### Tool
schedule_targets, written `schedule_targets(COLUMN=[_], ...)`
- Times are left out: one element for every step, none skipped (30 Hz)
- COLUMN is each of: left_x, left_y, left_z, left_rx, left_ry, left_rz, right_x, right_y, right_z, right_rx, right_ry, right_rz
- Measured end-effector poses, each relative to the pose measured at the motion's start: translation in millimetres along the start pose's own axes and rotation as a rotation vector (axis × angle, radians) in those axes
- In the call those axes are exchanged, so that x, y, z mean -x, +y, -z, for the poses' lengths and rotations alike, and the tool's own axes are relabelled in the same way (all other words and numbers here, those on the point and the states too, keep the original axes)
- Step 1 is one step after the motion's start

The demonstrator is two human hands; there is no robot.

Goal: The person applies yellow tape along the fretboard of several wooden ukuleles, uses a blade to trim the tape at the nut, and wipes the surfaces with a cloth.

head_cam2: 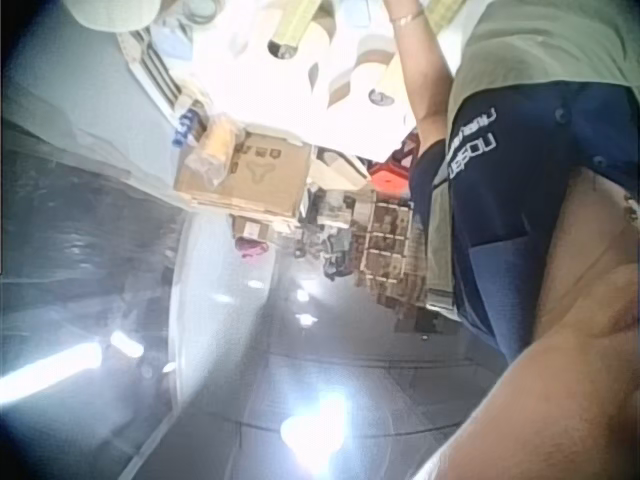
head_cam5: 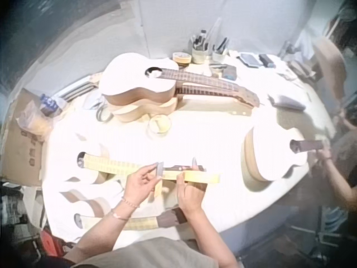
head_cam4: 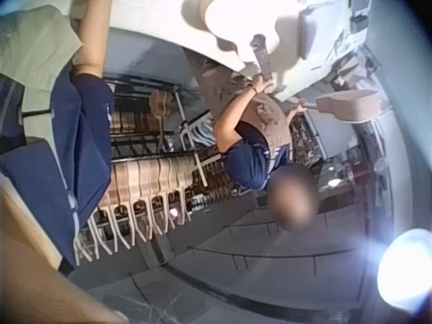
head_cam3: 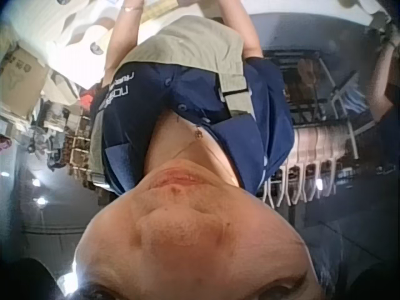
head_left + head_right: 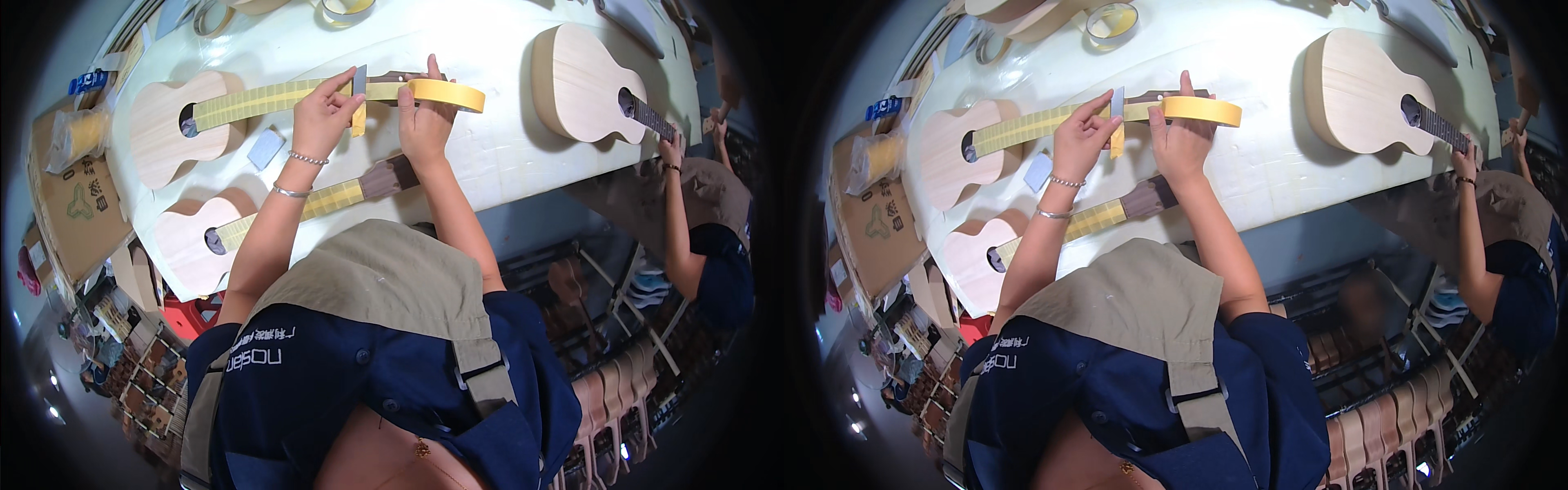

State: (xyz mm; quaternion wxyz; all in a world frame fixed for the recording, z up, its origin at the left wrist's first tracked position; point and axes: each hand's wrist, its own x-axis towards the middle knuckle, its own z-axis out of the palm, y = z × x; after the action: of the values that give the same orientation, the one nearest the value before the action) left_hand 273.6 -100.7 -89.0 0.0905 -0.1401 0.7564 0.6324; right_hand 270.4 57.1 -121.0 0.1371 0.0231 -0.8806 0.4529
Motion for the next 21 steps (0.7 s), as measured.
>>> schedule_targets(left_x=[0.5,0.2,-0.4,-0.4,-1.3,-0.3,-0.4,10.3,14.3,18.3,19.3,24.4,25.8,27.3,24.8,20.6,15.8,10.1,0.8,-7.5,-14.7], left_y=[-0.2,-0.1,-0.3,-1.4,-2.3,-5.2,-8.0,9.9,2.8,-9.6,-16.4,-13.8,-17.7,-21.2,-14.7,-4.9,5.4,21.5,34.5,29.8,14.1], left_z=[-0.8,-2.8,-4.5,-5.8,-7.4,-6.7,-3.4,-0.9,6.4,17.9,26.8,34.1,41.5,48.7,49.7,44.5,37.5,26.0,11.3,1.3,1.9], left_rx=[-0.054,-0.106,-0.156,-0.138,-0.124,-0.109,-0.093,-0.038,-0.352,-0.670,-0.811,-0.815,-0.861,-0.912,-0.920,-0.930,-0.939,-0.931,-0.922,-0.927,-1.004], left_ry=[0.010,0.014,0.023,0.035,0.047,0.057,0.039,0.001,0.011,0.023,-0.036,-0.100,-0.085,-0.063,-0.007,0.047,0.106,0.129,0.148,0.071,0.066], left_rz=[-0.014,-0.029,-0.044,-0.036,-0.034,-0.025,-0.027,-0.038,-0.271,-0.499,-0.624,-0.676,-0.769,-0.854,-0.883,-0.912,-0.935,-0.898,-0.860,-0.733,-0.732], right_x=[2.5,6.3,4.6,10.6,11.9,13.1,14.1,0.6,-13.7,-34.8,-59.2,-79.1,-92.3,-101.0,-101.0,-99.3,-92.1,-75.6,-60.2,-43.6,-30.4], right_y=[-2.0,-4.7,-18.8,-37.8,-49.9,-62.3,-74.7,-72.0,-70.1,-59.3,-37.6,-21.3,6.2,21.1,24.2,24.8,14.8,0.0,-13.4,-20.8,-9.2], right_z=[-1.7,-3.3,-0.7,6.7,9.3,11.6,13.5,17.0,21.0,17.1,9.8,8.8,-0.6,-4.8,-4.9,-7.0,-8.9,-8.5,-8.4,-16.5,-28.6], right_rx=[-0.045,-0.085,-0.126,-0.163,-0.222,-0.285,-0.349,-0.174,0.003,0.205,0.284,0.421,0.465,0.542,0.558,0.571,0.437,0.295,0.157,-0.036,0.061], right_ry=[0.020,0.044,0.065,-0.044,-0.073,-0.116,-0.167,-0.100,-0.037,-0.067,-0.151,-0.291,-0.302,-0.313,-0.186,-0.057,-0.074,-0.103,-0.136,-0.185,-0.250], right_rz=[0.060,0.118,0.180,0.411,0.514,0.619,0.720,0.692,0.661,0.529,0.359,0.283,0.325,0.401,0.468,0.532,0.468,0.405,0.335,0.233,0.267])
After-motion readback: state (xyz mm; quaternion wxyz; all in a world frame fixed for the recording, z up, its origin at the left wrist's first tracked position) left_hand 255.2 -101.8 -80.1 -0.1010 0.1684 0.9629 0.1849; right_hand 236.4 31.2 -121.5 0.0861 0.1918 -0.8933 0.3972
